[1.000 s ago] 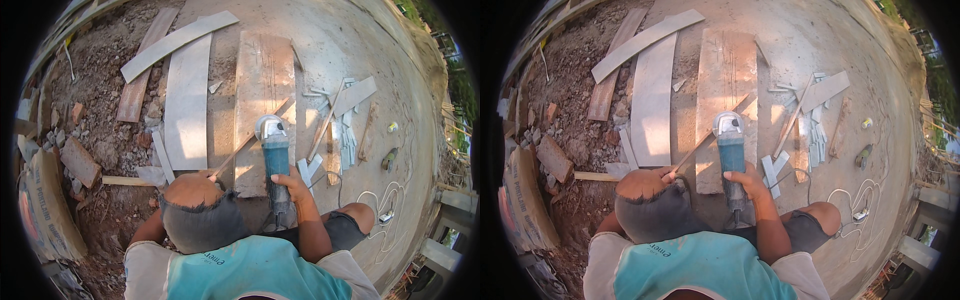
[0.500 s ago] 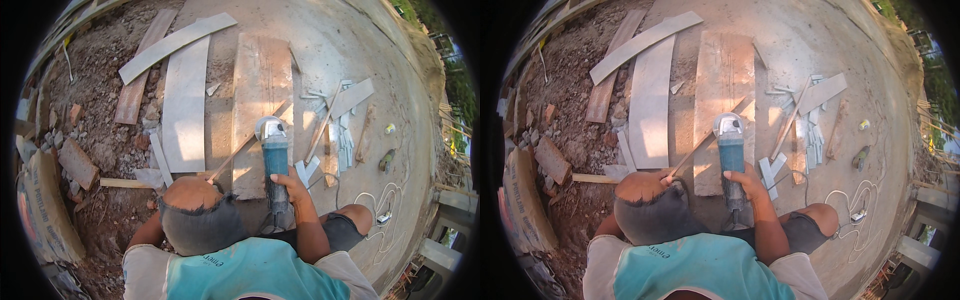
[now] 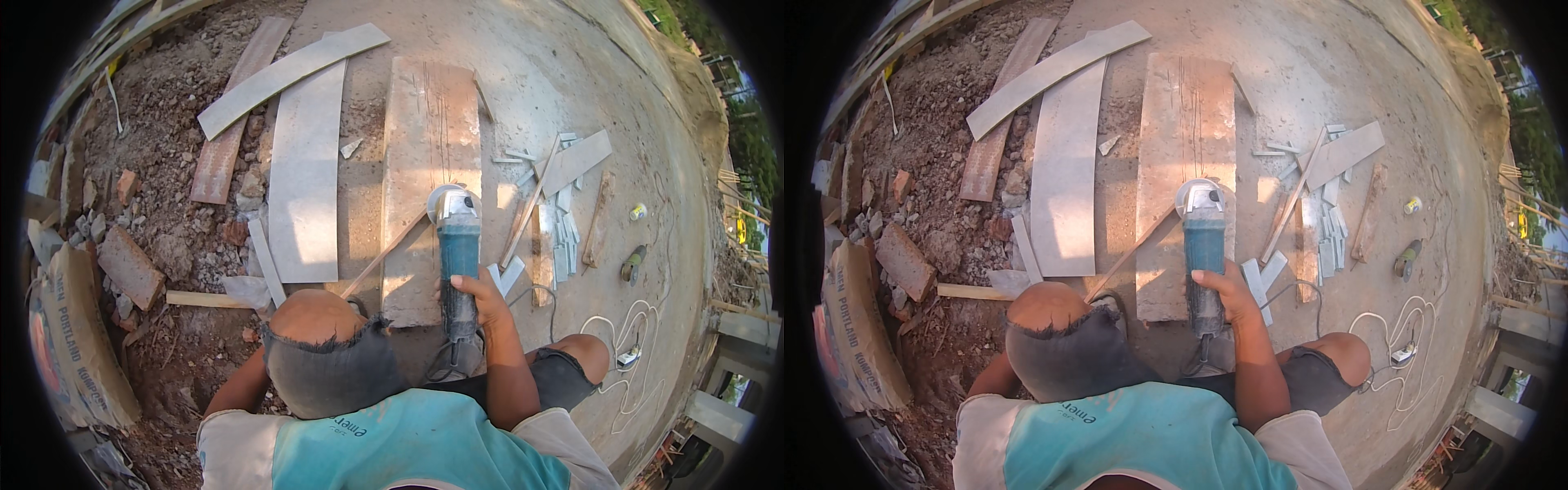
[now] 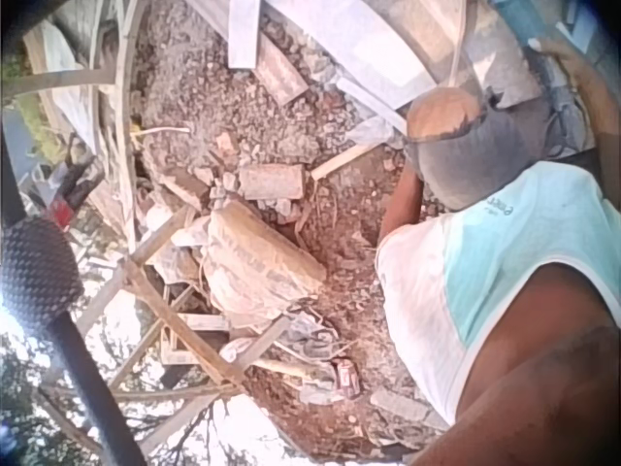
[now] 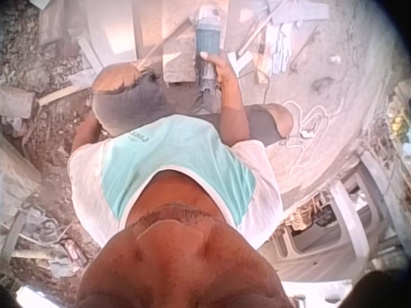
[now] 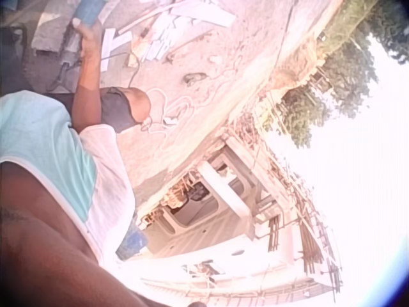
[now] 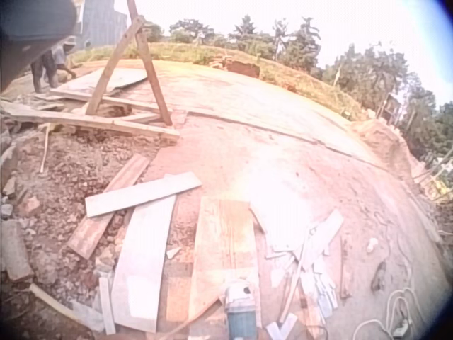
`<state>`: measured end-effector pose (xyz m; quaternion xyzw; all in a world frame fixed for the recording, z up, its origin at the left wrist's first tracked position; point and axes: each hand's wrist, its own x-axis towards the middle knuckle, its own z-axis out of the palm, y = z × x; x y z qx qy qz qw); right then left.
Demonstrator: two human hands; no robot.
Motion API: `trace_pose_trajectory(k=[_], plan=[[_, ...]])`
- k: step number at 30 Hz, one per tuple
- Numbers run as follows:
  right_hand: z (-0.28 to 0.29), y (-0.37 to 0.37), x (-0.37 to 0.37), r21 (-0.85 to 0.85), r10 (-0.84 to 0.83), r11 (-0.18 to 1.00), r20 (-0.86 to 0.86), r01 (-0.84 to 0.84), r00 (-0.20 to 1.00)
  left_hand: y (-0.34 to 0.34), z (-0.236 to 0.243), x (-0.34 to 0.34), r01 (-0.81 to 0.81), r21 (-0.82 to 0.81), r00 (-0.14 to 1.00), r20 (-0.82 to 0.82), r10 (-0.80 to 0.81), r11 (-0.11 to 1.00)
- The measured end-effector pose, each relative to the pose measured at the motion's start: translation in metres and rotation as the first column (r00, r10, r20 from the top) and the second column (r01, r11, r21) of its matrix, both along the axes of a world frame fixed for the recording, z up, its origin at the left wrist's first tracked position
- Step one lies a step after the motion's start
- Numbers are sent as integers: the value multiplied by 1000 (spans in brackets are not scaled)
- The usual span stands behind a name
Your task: The person uses an angle grinder to cut a tile piece while sitting on the ground.
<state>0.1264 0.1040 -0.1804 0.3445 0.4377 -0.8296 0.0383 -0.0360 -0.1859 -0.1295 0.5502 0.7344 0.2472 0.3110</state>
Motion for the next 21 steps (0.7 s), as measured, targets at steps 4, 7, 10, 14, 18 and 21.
trace_pose_trajectory(k=[4,7,10,14,18,21], plan=[[-2,4,0,-10,-16,1000,-1,16,1000,-1,7,1,-38,-18,998,46,39,999],[-7,8,-1,-11,-31,999,-12,30,999,-4,10,2,-83,-38,992,92,86,996],[-11,14,0,-15,-41,999,-27,41,999,-10,12,3,-144,-73,977,148,154,987],[-15,24,0,-6,-32,999,-47,32,998,-17,15,6,-260,-135,927,244,287,956],[-18,30,-3,13,-129,991,-40,130,991,-23,17,6,-411,-204,817,350,459,888],[-14,34,0,5,-186,982,-44,186,982,-28,8,7,-534,-247,693,421,585,809]])
